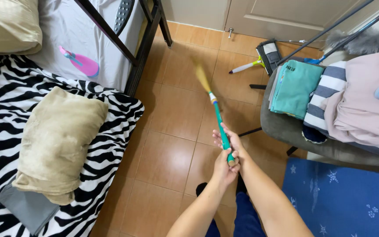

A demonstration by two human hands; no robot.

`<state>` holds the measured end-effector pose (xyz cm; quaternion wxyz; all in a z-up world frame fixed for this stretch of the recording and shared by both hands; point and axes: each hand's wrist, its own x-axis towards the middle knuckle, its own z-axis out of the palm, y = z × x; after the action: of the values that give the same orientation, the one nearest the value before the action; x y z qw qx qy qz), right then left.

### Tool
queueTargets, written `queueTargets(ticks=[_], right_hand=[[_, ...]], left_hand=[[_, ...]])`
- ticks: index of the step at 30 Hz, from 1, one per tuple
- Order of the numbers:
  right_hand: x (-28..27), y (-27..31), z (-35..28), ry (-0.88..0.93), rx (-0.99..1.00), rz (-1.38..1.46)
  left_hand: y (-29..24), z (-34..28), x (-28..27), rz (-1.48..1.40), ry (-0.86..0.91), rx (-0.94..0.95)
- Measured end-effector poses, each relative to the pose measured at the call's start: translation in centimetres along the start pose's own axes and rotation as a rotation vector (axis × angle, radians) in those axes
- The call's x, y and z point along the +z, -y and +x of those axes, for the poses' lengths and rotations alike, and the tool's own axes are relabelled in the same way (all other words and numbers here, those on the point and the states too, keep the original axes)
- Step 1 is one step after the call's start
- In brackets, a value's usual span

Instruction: The person sweeps the tiled floor with a broom, moving around a bed and a chair. They then use a duster to clean a blue mat leaning against the wall.

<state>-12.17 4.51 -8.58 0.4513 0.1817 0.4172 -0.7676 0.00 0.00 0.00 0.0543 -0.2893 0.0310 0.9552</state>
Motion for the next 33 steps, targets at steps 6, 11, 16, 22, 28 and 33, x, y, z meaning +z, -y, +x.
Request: queueTargets(ticks=[6, 11, 16, 22, 28, 33], right_hand=[[-4.1, -0.4, -0.2, 0.001, 0.181, 0.019], [-10.9, 0.4, 2.0, 0.001, 0.166, -0.036], [-16.1, 2.5, 2.9, 0.073, 0.029, -0.048], [-12.5, 9.3, -2.5, -0.019, 0.118, -0.165], [-8.2, 12.5, -4.2, 0.093, 0.150, -0.229], [-4.7, 12.7, -1.3, 0.178, 0.177, -0.122]], left_hand=[[2.2, 4.5, 0.4, 0.207, -0.311, -0.005], [0.9, 12.2, -4.7, 0.010, -0.039, -0.149], [2.4, 13.2, -3.0, -0.149, 0.105, -0.183], [5.2, 12.0, 0.3, -0.159, 0.257, -0.132], [4.5, 8.5, 5.8, 0.099, 0.128, -0.002], [1.0, 7.1, 12.4, 0.448, -0.217, 0.106]])
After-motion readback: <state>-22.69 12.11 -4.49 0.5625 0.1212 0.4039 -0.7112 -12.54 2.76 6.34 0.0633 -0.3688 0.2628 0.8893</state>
